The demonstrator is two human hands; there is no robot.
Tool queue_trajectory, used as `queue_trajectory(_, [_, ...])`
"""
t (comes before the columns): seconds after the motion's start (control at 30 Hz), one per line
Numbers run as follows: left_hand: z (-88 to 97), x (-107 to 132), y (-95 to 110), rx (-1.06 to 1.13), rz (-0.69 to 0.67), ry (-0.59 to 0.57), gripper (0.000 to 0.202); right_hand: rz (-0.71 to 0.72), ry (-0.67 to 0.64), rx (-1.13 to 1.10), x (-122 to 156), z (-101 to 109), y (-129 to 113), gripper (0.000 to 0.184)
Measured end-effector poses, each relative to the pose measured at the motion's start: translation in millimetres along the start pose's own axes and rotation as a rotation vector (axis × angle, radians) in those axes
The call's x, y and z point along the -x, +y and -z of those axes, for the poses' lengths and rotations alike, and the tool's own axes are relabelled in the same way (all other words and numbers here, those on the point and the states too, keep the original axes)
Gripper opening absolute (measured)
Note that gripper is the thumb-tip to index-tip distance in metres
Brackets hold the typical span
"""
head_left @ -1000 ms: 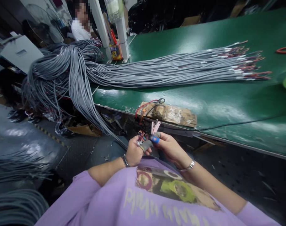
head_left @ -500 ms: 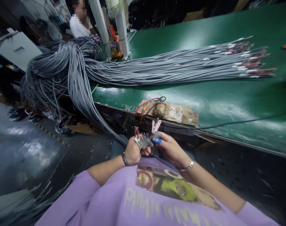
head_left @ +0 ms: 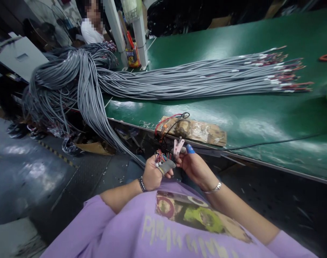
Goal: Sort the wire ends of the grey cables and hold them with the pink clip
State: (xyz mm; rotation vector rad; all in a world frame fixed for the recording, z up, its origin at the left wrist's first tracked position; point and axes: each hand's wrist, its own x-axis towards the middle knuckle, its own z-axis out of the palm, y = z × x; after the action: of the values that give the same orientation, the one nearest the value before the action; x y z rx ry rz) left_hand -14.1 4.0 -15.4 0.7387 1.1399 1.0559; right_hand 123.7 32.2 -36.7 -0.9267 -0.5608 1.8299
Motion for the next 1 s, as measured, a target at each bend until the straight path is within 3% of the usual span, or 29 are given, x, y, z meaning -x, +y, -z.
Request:
queue_trajectory(0.23, [-7.9,-5.1,-1.5,0.006,-0.036,-0.006,0.049,-0.037,-0.086,-0.065,-11.4,-8.2,-10.9,0.044])
queue_trajectory(0.43, [-9.7,-6.9,-4.3,-0.007,-0.040,0.017,0.046,-0.078,-0.246,-0.107,-13.0,-5.7,-9.7,0.034])
queue_trajectory(0.73, [-10.0,-5.2,-2.8,-0.041,-0.008,-0.013,0.048,-0.004,-0.116,-0.189,-18.1,-4.0,-2.3,0.026])
queue_trajectory(1.0, [-7.5,-2.1,-2.9,-0.031,-0.018,-0.018,0.053,-0.036,-0.075,-0.218,-12.6,-5.8,0.5,0.039])
